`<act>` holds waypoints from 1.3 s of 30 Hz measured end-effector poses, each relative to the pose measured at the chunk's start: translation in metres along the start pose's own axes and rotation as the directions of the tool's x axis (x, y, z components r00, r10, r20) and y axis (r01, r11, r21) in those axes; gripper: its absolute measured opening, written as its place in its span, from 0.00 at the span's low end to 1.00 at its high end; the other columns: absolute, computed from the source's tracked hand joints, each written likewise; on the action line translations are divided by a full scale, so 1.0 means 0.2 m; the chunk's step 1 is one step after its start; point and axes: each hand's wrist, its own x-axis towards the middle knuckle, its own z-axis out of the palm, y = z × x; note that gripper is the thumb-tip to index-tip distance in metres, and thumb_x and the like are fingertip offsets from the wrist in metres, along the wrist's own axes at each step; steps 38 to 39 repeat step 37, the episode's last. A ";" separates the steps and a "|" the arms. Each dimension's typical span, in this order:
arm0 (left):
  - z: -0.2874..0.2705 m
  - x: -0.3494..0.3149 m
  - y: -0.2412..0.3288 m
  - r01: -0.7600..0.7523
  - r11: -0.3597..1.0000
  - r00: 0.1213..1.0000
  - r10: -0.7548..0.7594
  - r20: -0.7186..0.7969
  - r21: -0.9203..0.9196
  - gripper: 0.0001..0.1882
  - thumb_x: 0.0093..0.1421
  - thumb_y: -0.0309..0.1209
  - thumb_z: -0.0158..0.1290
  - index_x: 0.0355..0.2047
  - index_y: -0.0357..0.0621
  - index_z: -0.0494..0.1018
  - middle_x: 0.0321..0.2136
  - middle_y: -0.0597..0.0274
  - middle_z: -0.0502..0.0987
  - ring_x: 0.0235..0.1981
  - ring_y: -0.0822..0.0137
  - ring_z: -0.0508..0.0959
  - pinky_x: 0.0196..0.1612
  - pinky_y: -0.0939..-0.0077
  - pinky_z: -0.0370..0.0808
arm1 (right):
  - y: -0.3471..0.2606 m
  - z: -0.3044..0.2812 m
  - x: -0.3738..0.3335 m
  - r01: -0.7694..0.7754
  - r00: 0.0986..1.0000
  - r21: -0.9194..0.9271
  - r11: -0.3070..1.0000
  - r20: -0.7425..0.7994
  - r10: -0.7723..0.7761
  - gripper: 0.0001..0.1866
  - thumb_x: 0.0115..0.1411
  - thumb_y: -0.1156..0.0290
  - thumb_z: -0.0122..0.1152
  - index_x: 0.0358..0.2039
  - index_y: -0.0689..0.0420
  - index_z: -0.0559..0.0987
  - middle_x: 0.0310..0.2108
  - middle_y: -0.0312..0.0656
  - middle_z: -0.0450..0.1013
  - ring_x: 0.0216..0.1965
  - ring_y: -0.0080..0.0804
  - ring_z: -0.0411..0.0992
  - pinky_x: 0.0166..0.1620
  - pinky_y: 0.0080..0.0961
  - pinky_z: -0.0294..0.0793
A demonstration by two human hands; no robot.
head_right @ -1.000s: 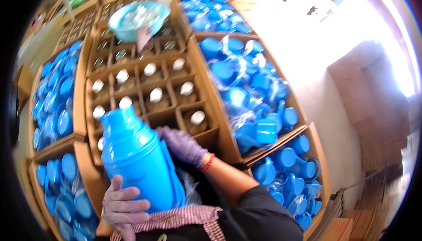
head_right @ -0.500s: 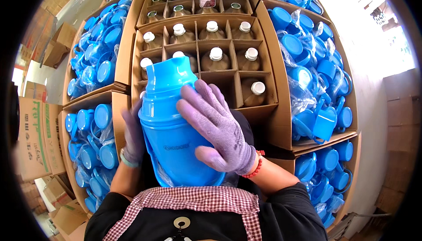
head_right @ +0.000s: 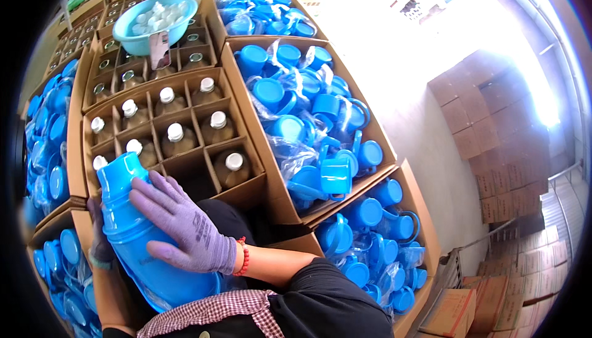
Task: The person takes thermos components from boxes, assembles the inner flask and outer casing, adds a lid, and places the finished units into a divider box; they also cap a separate set of bottles from a bowl.
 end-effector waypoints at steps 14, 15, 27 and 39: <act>0.11 0.18 0.32 -0.109 0.916 0.968 0.186 -0.168 0.386 0.53 0.64 0.68 0.51 0.74 0.41 0.51 0.69 0.48 0.63 0.68 0.49 0.67 0.66 0.49 0.70 | 0.12 -0.17 0.38 0.237 0.972 0.002 0.972 -0.002 -0.237 0.44 0.63 0.44 0.58 0.71 0.60 0.62 0.69 0.57 0.58 0.75 0.59 0.47 0.75 0.52 0.40; 0.02 0.19 0.29 -0.095 0.917 0.971 0.172 -0.168 0.387 0.52 0.64 0.67 0.51 0.73 0.41 0.51 0.68 0.48 0.64 0.67 0.49 0.68 0.65 0.50 0.72 | 0.12 -0.18 0.40 0.295 0.953 -0.071 0.953 0.092 -0.288 0.44 0.63 0.43 0.58 0.70 0.60 0.63 0.69 0.57 0.59 0.74 0.61 0.47 0.75 0.54 0.39; -0.55 -0.02 -0.10 -0.148 0.095 0.677 0.735 0.031 0.984 0.66 0.50 0.36 0.75 0.77 0.67 0.39 0.73 0.49 0.53 0.71 0.45 0.61 0.66 0.44 0.73 | 1.08 -0.19 -0.34 -0.814 0.475 -0.489 0.314 -0.246 0.845 0.48 0.53 0.60 0.74 0.70 0.46 0.58 0.58 0.62 0.68 0.57 0.62 0.73 0.58 0.50 0.75; -0.61 -0.21 0.01 -0.381 0.308 0.659 0.752 0.022 0.872 0.40 0.70 0.43 0.55 0.76 0.70 0.46 0.74 0.50 0.53 0.71 0.44 0.62 0.65 0.40 0.73 | 0.64 -0.56 -0.09 -0.493 0.839 -0.466 0.735 -0.479 0.260 0.40 0.45 0.59 0.77 0.57 0.53 0.69 0.40 0.52 0.80 0.42 0.54 0.81 0.46 0.42 0.81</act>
